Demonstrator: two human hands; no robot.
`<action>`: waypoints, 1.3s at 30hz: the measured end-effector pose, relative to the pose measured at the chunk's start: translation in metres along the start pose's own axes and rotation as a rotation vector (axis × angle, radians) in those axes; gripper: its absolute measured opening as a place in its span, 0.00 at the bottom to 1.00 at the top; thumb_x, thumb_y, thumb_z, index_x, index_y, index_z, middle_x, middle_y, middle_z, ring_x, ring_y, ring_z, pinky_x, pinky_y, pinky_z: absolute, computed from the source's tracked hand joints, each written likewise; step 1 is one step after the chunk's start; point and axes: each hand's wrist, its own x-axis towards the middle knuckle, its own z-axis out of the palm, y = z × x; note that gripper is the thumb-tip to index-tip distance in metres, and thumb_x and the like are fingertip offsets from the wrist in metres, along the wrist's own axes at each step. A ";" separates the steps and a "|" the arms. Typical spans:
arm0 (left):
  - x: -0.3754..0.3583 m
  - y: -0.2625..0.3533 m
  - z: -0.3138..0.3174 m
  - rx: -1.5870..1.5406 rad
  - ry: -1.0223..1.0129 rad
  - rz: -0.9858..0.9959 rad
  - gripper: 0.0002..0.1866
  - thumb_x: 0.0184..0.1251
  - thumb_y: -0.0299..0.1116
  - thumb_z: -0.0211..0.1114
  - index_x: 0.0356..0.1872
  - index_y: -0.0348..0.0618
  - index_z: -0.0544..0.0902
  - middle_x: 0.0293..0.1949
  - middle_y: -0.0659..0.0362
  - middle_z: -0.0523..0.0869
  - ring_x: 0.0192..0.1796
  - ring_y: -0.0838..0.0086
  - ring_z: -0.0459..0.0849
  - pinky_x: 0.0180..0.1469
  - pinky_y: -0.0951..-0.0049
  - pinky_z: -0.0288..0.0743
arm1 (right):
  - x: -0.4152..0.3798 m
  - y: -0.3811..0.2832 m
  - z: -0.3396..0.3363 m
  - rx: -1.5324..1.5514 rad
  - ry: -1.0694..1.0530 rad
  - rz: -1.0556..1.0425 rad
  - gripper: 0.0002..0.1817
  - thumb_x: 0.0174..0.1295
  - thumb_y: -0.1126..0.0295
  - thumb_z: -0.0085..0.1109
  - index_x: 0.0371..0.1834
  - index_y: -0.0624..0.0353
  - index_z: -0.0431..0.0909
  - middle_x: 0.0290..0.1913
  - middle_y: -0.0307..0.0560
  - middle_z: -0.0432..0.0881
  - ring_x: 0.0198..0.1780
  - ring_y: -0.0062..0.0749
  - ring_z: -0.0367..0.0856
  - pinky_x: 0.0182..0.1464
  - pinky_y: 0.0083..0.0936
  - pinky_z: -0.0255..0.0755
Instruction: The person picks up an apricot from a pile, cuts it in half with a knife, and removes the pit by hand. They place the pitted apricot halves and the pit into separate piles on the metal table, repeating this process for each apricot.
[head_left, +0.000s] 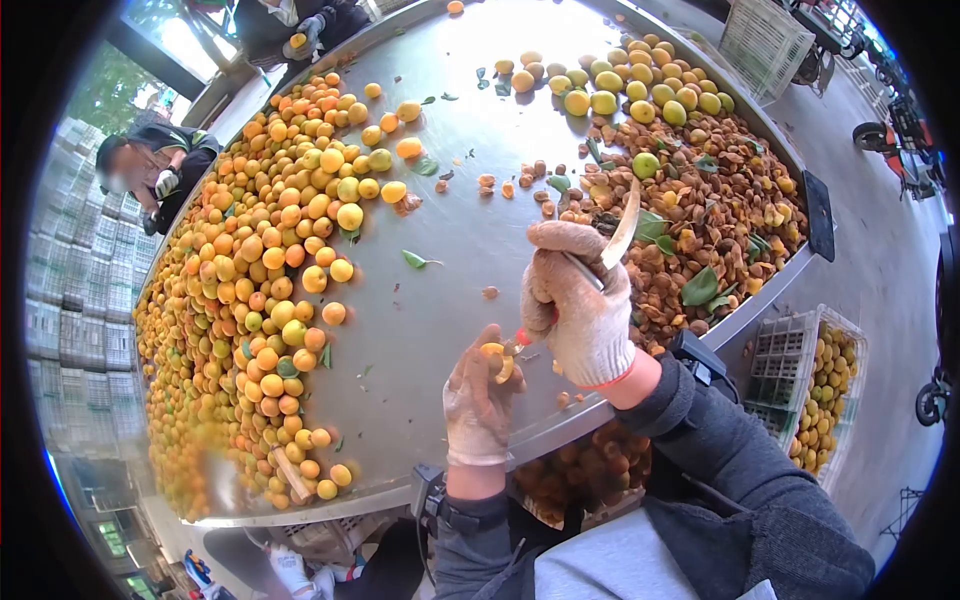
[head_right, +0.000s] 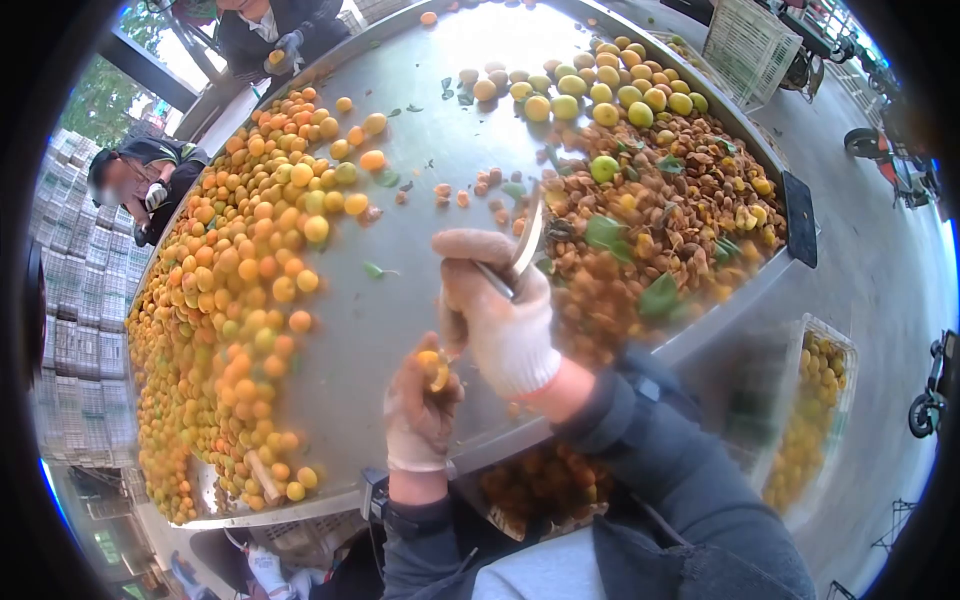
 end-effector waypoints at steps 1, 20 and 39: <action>0.000 -0.001 0.001 0.000 -0.002 -0.002 0.26 0.72 0.43 0.61 0.60 0.30 0.73 0.40 0.55 0.81 0.34 0.75 0.80 0.36 0.75 0.76 | -0.002 0.000 0.000 -0.001 0.002 -0.001 0.10 0.66 0.79 0.52 0.47 0.58 0.79 0.19 0.39 0.69 0.14 0.22 0.65 0.14 0.20 0.54; 0.014 -0.023 -0.032 -0.421 -0.295 -0.204 0.17 0.74 0.40 0.52 0.55 0.40 0.75 0.37 0.58 0.79 0.28 0.82 0.74 0.27 0.82 0.69 | 0.013 0.031 -0.001 0.306 0.138 0.320 0.10 0.64 0.77 0.49 0.44 0.53 0.77 0.17 0.32 0.57 0.13 0.18 0.53 0.14 0.19 0.46; -0.014 0.054 -0.051 1.172 0.399 0.069 0.16 0.53 0.29 0.74 0.42 0.41 0.80 0.39 0.55 0.83 0.36 0.68 0.85 0.44 0.70 0.80 | 0.014 -0.006 -0.017 -0.286 -0.087 0.192 0.10 0.61 0.77 0.55 0.42 0.56 0.84 0.26 0.31 0.77 0.18 0.10 0.67 0.19 0.12 0.58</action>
